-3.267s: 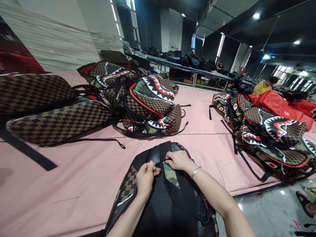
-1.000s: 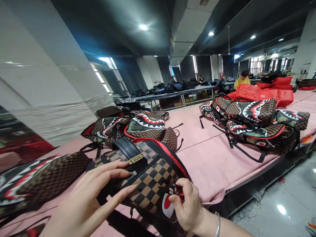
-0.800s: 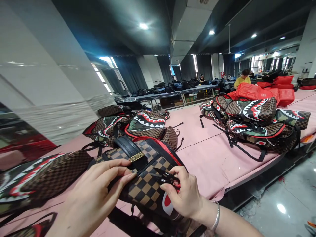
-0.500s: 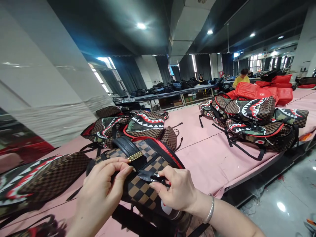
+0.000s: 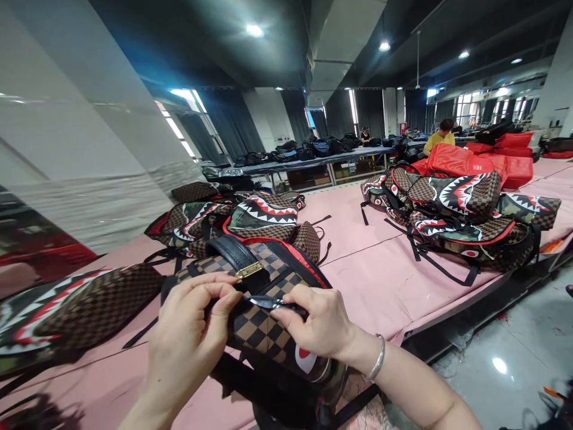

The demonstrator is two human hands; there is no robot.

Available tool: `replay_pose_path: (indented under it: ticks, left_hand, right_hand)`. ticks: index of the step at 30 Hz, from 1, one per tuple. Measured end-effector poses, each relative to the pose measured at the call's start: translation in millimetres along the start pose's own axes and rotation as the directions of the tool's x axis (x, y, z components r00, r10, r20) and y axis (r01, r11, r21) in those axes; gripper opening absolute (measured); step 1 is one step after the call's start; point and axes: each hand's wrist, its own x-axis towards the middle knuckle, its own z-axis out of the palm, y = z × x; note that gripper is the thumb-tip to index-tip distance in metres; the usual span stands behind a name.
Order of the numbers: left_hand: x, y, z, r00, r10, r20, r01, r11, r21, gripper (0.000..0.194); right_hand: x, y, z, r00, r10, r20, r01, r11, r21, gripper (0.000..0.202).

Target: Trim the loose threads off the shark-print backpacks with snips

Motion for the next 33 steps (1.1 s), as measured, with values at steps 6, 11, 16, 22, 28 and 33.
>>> replay_pose_path:
  ticks: [6, 11, 16, 22, 28, 33]
  left_hand:
    - [-16, -6, 16.1, 0.953, -0.091, -0.289, -0.023, 0.930, -0.367, 0.027]
    - [-61, -7, 28.4, 0.990, -0.022, -0.141, -0.023, 0.951, -0.309, 0.056]
    - [-109, 5, 42.6, 0.987, -0.106, -0.124, 0.084, 0.981, -0.176, 0.038]
    - [-112, 21, 47.9, 0.990, -0.089, -0.107, 0.090, 0.996, 0.003, 0.011]
    - [-103, 17, 37.7, 0.979, -0.205, -0.009, 0.200, 0.965, -0.170, 0.007]
    - [-103, 3, 30.5, 0.923, -0.350, 0.163, 0.385, 0.810, -0.442, 0.010]
  right_hand:
    - [-14, 8, 11, 0.954, 0.299, -0.001, -0.243, 0.775, 0.584, 0.027]
    - [-39, 14, 24, 0.920, 0.389, -0.034, -0.252, 0.657, 0.711, 0.030]
    - [-51, 16, 28, 0.910, 0.404, -0.095, -0.213, 0.651, 0.729, 0.029]
    - [-69, 8, 22, 0.887, 0.462, -0.009, -0.304, 0.598, 0.742, 0.032]
    - [-100, -5, 14, 0.774, 0.581, 0.251, -0.527, 0.373, 0.764, 0.034]
    - [-112, -10, 22, 0.691, 0.584, 0.425, -0.626, 0.191, 0.756, 0.034]
